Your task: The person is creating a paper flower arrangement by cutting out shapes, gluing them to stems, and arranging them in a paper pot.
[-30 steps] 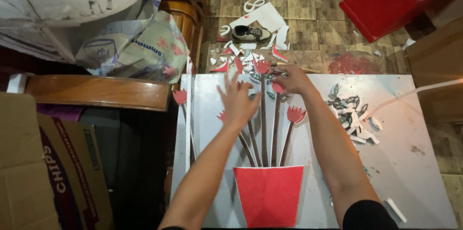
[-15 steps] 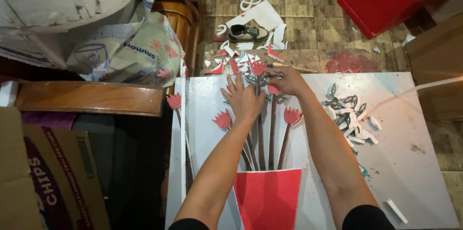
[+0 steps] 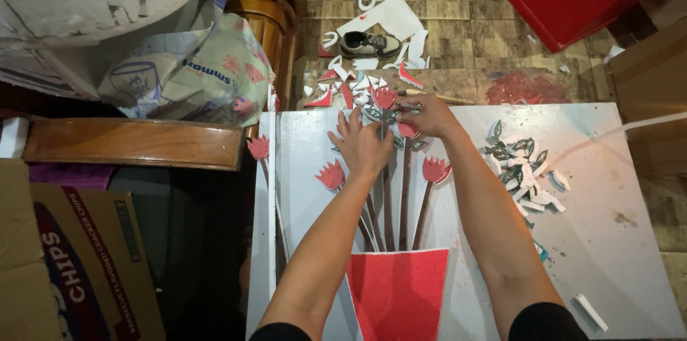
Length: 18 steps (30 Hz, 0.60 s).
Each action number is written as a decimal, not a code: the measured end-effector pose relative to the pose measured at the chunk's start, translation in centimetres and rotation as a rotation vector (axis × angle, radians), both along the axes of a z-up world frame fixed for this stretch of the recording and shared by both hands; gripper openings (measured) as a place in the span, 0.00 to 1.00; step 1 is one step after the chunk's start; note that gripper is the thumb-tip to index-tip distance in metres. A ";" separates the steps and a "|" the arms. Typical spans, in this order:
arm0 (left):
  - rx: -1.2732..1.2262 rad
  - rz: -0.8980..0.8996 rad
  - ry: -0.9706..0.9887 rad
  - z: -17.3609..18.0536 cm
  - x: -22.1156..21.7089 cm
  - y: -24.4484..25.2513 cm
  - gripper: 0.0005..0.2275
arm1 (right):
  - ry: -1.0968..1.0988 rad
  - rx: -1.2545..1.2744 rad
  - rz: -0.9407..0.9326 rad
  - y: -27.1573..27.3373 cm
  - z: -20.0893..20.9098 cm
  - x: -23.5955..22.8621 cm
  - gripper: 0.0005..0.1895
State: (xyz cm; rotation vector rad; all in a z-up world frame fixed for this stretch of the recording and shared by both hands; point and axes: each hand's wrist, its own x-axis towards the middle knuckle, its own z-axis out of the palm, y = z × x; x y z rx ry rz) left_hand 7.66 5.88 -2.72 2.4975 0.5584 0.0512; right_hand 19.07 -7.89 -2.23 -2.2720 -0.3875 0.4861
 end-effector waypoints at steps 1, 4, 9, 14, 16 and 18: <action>0.008 -0.003 -0.007 -0.2 0.0 0.0 0.15 | 0.000 -0.007 0.000 0.2 1.5 -0.8 0.21; 0.006 -0.010 -0.015 0.0 0.0 0.1 0.15 | 0.005 -0.002 0.003 0.6 4.0 -2.1 0.20; -0.014 -0.023 -0.015 0.4 -0.2 0.1 0.15 | 0.000 0.042 0.019 0.2 -0.2 0.0 0.20; 0.017 -0.039 -0.005 0.6 -0.3 0.1 0.15 | -0.004 0.022 0.031 0.4 3.2 -1.8 0.18; 0.026 -0.037 0.001 0.1 -0.1 0.1 0.15 | 0.008 0.023 0.027 0.5 3.6 -2.0 0.18; 0.034 -0.036 0.008 -0.2 0.0 0.0 0.14 | 0.022 0.024 0.022 0.7 4.1 -2.3 0.18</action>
